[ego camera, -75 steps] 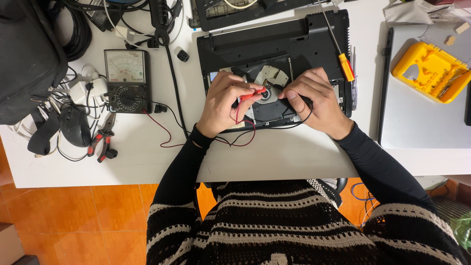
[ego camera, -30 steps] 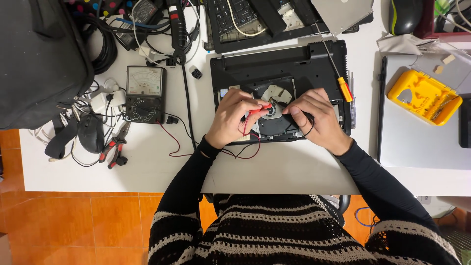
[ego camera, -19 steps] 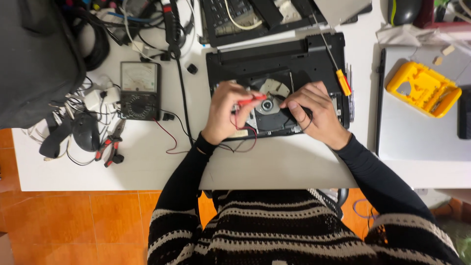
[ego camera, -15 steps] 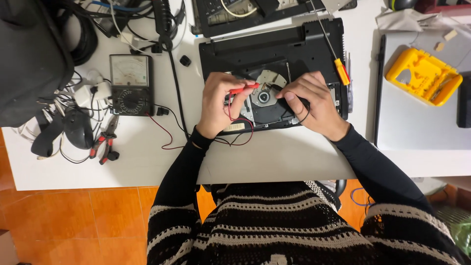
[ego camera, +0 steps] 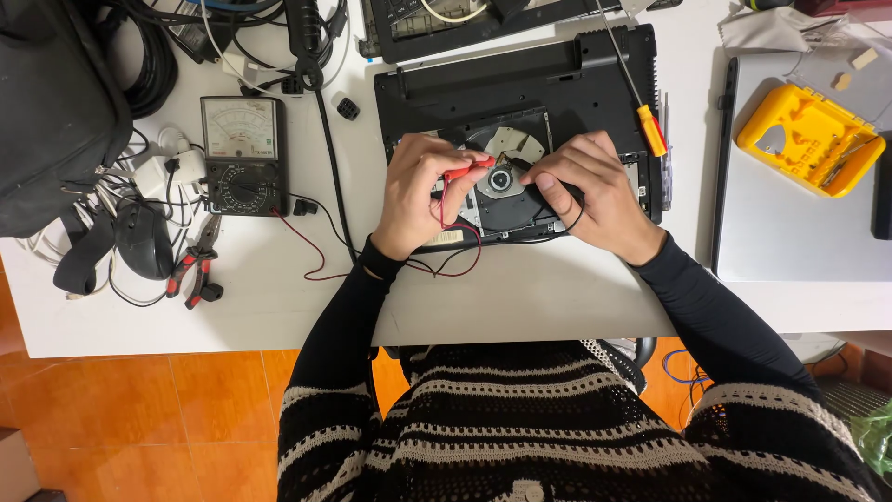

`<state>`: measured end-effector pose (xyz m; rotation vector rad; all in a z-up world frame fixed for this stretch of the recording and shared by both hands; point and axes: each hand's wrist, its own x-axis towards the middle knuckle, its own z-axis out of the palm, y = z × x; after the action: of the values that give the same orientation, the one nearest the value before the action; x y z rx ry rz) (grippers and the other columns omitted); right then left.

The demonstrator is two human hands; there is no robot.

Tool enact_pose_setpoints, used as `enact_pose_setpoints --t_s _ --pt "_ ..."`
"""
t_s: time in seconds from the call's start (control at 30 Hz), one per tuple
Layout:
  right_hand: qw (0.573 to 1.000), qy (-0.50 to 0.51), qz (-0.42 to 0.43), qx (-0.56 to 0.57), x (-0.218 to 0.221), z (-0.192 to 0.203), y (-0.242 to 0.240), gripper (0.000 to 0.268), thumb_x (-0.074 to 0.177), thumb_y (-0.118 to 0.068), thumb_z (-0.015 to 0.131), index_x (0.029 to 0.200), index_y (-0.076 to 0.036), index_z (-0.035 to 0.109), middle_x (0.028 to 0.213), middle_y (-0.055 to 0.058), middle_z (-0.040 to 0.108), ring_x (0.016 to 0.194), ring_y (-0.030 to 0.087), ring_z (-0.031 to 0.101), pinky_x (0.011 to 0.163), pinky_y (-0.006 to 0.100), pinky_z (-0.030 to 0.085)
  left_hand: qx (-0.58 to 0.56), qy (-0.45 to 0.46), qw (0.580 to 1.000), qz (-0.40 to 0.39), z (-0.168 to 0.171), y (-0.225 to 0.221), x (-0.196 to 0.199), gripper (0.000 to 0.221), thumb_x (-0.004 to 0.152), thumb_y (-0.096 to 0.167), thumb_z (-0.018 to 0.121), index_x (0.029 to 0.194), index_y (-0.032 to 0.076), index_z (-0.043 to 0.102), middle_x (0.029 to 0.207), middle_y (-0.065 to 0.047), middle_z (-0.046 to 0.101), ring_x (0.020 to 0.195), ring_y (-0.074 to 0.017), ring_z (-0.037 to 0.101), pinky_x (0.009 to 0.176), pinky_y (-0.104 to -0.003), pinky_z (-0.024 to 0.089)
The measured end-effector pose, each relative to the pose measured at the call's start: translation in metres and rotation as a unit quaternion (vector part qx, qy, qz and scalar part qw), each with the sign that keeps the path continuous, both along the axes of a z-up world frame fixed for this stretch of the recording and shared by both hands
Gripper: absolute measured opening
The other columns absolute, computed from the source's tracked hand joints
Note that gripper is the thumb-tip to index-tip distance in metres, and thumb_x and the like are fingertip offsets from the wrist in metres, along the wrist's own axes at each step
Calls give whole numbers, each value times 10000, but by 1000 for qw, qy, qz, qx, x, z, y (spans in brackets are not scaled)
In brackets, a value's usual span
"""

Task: Repairing or testing a laptop optical drive using a hair dryer, screwdriver, and multimeter.

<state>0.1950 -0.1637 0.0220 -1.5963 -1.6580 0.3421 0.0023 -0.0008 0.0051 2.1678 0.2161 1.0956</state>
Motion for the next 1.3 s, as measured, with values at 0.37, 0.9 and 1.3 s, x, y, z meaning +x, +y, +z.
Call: enact_pose_setpoints --t_s 0.37,0.9,1.3 --pt "1000 1 4 -1 0 1 1 236 1094 -245 588 1024 -76 737 986 12 719 917 201 597 955 354 402 28 16 999 -8 -3 1 0 349 879 14 869 1016 65 551 1048 -14 770 933 -218 630 896 -363 501" --pt "1000 5 -5 8 1 -4 -2 219 1093 -195 582 976 -73 720 954 13 717 900 210 620 974 364 405 14 14 1000 -24 -4 1 0 330 903 41 856 1019 84 550 1060 0 768 943 -217 639 918 -371 501" --pt "1000 16 -17 12 0 -4 -2 235 1096 -215 582 982 -73 731 951 27 719 893 214 609 962 354 417 16 27 998 -50 -5 3 -2 307 904 72 856 996 89 564 1094 24 762 948 -224 614 880 -368 488"
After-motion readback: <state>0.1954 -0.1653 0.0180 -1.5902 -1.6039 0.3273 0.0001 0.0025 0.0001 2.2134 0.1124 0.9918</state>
